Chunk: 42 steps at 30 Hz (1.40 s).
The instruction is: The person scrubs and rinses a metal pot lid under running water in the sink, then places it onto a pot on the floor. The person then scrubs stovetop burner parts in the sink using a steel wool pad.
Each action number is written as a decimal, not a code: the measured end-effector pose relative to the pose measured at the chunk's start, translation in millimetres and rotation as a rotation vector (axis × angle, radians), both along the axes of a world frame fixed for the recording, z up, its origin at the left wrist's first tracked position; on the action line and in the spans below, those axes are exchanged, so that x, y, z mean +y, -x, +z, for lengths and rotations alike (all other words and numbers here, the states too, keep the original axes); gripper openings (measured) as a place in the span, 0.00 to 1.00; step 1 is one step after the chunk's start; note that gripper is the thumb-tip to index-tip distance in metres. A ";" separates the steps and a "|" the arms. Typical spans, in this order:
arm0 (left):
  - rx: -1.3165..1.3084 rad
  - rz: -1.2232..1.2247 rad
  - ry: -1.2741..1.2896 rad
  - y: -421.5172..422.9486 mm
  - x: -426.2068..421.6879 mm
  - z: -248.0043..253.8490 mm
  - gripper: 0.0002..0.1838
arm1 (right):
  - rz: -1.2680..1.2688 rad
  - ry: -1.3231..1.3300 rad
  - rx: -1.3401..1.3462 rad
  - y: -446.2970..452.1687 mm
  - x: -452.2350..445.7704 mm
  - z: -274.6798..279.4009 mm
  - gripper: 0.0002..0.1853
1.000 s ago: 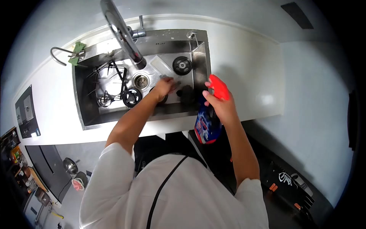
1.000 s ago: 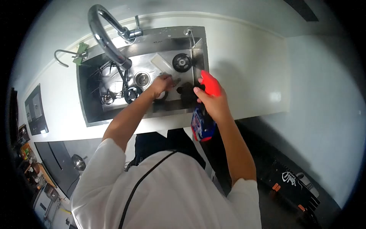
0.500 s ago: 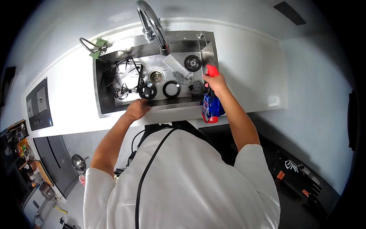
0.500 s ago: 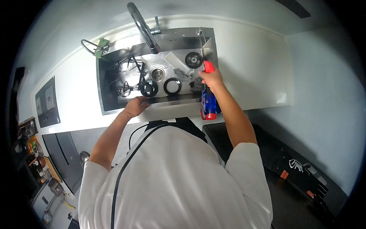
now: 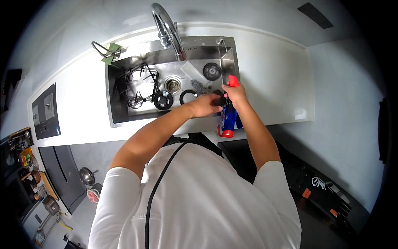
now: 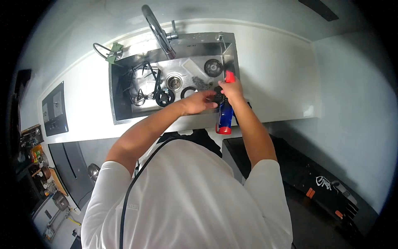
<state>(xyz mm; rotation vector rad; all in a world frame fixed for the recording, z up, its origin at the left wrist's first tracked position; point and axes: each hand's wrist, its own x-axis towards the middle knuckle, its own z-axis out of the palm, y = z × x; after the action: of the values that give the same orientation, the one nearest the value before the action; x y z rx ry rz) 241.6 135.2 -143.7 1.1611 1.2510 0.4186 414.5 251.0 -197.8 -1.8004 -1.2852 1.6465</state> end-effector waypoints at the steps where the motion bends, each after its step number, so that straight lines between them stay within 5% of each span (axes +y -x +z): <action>1: -0.011 -0.027 -0.005 -8.6 3.4 1.3 0.42 | -0.008 -0.006 0.025 -0.9 0.0 3.6 0.16; 4: -0.046 -0.064 -0.022 -32.9 8.1 -4.4 0.50 | -0.047 0.003 0.092 2.8 -5.6 16.3 0.13; 11: -0.199 0.087 0.020 -49.2 4.6 -32.2 0.47 | -0.116 0.041 0.121 3.0 -6.7 4.7 0.12; 29: 0.016 -0.094 -0.060 -57.2 -18.1 10.5 0.51 | -0.161 -0.046 0.115 -14.0 -46.6 30.7 0.19; 42: 0.052 -0.097 -0.228 -69.2 -38.4 -11.1 0.53 | -0.184 -0.105 0.155 -29.2 -70.6 39.4 0.21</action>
<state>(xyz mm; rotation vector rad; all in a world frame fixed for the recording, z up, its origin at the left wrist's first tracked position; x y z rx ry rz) 310.7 96.7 -154.9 1.4284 1.2084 0.4695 443.7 180.4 -158.4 -1.6420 -1.0836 1.5547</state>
